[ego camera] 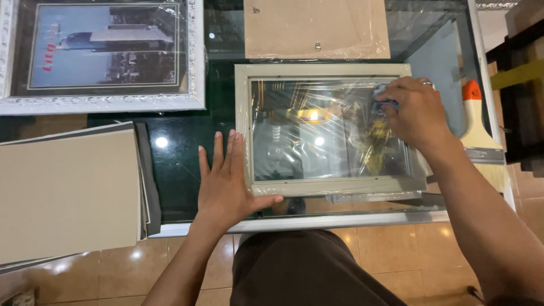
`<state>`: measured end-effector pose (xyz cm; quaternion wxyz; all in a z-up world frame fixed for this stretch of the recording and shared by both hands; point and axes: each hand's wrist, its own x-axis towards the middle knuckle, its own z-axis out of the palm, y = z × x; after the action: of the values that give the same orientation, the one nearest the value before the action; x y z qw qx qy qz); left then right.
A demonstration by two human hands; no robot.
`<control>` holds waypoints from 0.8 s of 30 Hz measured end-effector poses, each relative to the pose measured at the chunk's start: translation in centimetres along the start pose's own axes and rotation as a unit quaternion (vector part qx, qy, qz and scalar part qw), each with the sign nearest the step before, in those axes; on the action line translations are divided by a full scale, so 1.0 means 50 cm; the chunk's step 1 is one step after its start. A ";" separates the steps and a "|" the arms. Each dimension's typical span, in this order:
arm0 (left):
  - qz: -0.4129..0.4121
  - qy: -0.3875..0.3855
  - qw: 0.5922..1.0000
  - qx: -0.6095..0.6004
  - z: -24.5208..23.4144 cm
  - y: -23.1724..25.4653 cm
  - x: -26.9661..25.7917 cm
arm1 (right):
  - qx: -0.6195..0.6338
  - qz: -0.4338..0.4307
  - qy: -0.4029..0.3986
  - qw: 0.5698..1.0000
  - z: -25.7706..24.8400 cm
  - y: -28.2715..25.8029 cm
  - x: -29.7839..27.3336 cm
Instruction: Cleaning a picture frame by brushing away dust and wiping the glass surface with a cloth.
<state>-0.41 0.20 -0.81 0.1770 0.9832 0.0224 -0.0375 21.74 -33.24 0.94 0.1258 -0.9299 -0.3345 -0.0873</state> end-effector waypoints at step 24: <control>0.039 0.073 0.997 -0.003 0.022 -0.014 -0.010 | 0.164 -0.191 -0.070 0.965 0.065 -0.410 0.052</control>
<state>-1.03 0.48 -2.06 0.1795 0.9829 -0.0032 0.0413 10.79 -15.47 2.10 0.2341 -0.8192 -0.5234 0.0120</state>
